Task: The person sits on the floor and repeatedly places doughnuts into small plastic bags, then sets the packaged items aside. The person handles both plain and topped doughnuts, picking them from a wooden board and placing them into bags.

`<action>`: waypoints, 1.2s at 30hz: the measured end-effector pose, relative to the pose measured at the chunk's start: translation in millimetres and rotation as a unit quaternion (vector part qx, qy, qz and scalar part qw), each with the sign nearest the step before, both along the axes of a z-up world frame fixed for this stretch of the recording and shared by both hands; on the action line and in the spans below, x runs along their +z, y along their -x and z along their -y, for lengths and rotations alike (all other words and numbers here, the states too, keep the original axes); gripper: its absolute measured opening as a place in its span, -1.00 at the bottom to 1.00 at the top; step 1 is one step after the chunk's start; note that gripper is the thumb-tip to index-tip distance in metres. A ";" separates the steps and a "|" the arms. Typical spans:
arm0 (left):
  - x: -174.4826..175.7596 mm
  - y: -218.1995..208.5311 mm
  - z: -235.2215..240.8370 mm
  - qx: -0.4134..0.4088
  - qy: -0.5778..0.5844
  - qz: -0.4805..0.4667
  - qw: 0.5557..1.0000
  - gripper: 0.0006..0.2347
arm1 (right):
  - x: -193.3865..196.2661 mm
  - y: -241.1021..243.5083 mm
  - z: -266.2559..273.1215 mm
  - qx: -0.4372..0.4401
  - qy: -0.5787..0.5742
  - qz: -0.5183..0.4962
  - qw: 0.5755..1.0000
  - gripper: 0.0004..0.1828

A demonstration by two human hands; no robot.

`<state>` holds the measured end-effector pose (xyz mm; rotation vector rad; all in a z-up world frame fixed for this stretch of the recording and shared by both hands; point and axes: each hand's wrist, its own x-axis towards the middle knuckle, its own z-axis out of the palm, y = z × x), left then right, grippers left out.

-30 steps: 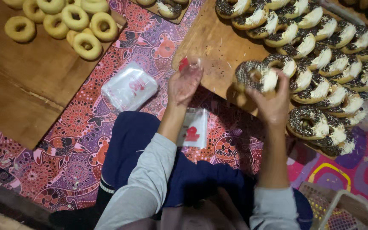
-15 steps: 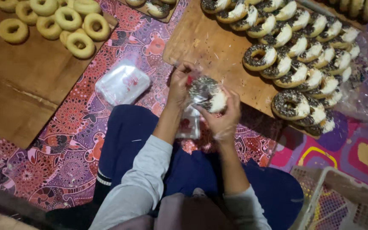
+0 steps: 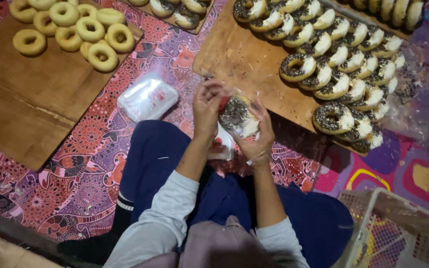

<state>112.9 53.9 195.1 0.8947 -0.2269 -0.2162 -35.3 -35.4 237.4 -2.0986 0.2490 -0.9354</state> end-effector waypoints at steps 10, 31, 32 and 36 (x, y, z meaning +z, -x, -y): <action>-36.8 45.3 19.8 -0.142 0.296 -0.273 0.904 -0.58 | -8.6 -18.7 -12.7 -0.046 0.017 -0.026 0.998 -0.15; 50.5 107.6 -41.2 0.044 -0.398 0.515 0.758 -0.74 | -34.6 -18.7 -1.6 -0.125 -0.030 0.024 0.991 -0.55; 52.2 111.3 -45.6 0.040 -0.408 0.520 0.750 -0.74 | -33.3 -17.1 -2.4 -0.108 -0.008 0.024 0.994 -0.52; 60.8 108.2 -65.5 0.117 -0.357 0.580 0.722 -0.67 | -29.2 -15.3 -16.7 -0.088 -0.092 -0.001 0.992 -0.51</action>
